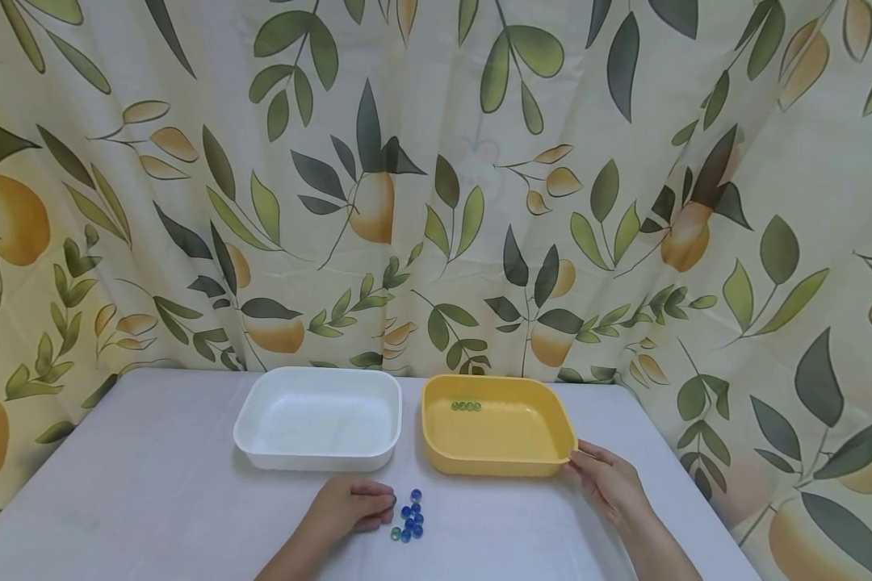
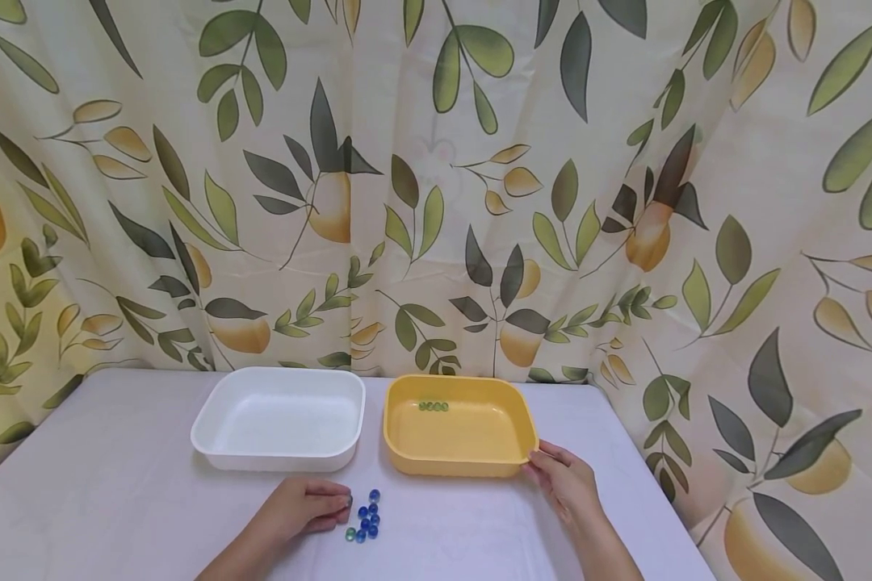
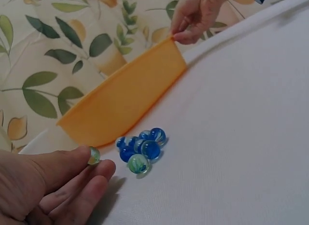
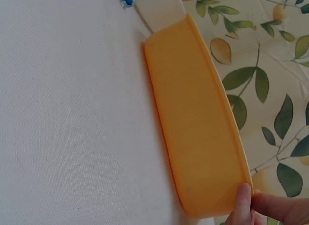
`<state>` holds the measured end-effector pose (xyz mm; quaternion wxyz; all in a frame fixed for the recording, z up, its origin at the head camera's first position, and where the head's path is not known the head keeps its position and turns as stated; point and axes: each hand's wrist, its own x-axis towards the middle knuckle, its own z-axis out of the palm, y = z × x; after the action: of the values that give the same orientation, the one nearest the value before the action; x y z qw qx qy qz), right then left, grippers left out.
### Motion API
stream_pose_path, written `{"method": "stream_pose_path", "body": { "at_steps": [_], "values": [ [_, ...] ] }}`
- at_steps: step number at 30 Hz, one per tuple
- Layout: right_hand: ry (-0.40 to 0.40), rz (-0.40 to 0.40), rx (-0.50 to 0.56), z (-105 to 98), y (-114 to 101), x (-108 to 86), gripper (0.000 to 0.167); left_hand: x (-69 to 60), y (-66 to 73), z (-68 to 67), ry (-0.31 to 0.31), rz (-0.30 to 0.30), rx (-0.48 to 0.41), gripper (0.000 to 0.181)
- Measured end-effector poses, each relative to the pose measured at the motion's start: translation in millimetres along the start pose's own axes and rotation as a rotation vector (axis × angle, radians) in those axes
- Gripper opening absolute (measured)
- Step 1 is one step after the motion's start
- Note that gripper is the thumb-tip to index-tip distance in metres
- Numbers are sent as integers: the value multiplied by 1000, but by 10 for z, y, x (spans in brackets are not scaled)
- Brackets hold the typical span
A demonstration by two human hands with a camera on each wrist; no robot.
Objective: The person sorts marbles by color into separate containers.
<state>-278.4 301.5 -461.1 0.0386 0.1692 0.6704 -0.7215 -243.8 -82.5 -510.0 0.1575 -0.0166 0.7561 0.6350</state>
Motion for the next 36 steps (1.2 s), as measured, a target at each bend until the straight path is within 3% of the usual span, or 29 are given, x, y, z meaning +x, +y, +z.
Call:
{"method": "stream_pose_path", "body": {
  "at_steps": [6, 13, 19, 27, 36],
  "values": [
    [-3, 4, 13, -18, 7, 1, 62, 71, 32, 43, -8, -15, -94, 29],
    [-8, 3, 12, -31, 11, 1, 62, 106, 227, 159, -24, -5, -123, 29],
    [-9, 2, 13, -23, 4, -13, 62, 144, 416, 260, -25, -54, -62, 26],
    [-14, -2, 18, -10, -3, -22, 63, 223, 752, 342, -7, 3, -45, 23],
    [-23, -13, 41, 1, -8, -28, 62, 422, 1048, 391, 39, -33, 2, 18]
  ]
}}
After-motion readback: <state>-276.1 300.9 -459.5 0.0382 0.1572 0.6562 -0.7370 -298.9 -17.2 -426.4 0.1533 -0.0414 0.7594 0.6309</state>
